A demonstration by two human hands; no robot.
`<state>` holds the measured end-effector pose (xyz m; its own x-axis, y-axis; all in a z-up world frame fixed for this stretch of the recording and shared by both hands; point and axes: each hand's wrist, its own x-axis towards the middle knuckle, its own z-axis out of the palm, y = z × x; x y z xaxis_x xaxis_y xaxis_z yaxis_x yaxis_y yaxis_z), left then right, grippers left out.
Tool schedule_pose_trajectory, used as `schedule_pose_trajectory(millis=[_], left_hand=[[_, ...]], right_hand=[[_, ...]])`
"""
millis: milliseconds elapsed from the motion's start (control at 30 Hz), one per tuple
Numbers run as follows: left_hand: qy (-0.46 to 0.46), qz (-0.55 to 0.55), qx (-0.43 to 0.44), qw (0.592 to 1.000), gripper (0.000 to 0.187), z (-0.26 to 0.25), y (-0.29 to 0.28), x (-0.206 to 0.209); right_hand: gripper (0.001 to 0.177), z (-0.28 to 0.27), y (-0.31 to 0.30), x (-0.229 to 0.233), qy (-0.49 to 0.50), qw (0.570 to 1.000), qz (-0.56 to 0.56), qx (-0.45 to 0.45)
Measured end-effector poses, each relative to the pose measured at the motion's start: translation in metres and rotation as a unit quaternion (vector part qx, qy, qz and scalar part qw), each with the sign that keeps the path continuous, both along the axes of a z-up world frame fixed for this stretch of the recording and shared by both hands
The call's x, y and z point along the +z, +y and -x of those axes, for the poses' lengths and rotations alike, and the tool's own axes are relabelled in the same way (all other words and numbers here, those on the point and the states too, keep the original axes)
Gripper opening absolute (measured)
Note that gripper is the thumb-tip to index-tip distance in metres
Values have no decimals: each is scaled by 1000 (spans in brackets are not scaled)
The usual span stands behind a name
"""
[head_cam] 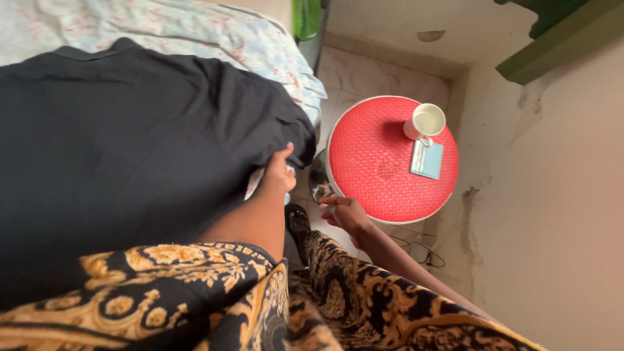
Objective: The person folds a dark gray long-sleeved shirt on a bed. They smooth the fabric, fold the sleeves inward, fold the sides, and then fold the shirt into a compact rectangle. Finally, they button the collar of the folded shirt.
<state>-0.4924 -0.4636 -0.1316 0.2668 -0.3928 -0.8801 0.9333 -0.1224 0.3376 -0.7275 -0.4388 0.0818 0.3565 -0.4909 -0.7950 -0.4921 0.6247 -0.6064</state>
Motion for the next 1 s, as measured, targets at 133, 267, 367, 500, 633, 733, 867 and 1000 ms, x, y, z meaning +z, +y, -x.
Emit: schedule_pose_trajectory(millis=[133,267,367,500,633,733,867,1000], left_hand=[[-8,44,60,997,44,-8,-23,-11],[-4,-14,67,998,45,2,-14,-6],[-61,-19,34,997,52,17,-16,9],[-38,98,-2,994,64,39,8,44],[39,152,23,987,56,50,33,111],[4,271,2,963,39,57,51,154],[97,252,4,963,24,45,45,184],[147,222,14,964,35,38,56,189]], right_hand=[[35,1,-13,3,-19,1000,-10,-10],[34,8,-13,7,-46,997,-38,-41],[36,13,-21,9,-65,996,-39,-41],[36,16,-9,7,-116,986,-86,-80],[49,3,-1,12,-112,974,-151,-123],[65,-8,13,16,-136,958,-202,-152],[96,-42,13,20,-147,916,-293,-232],[104,-64,19,10,-229,832,-359,-356]])
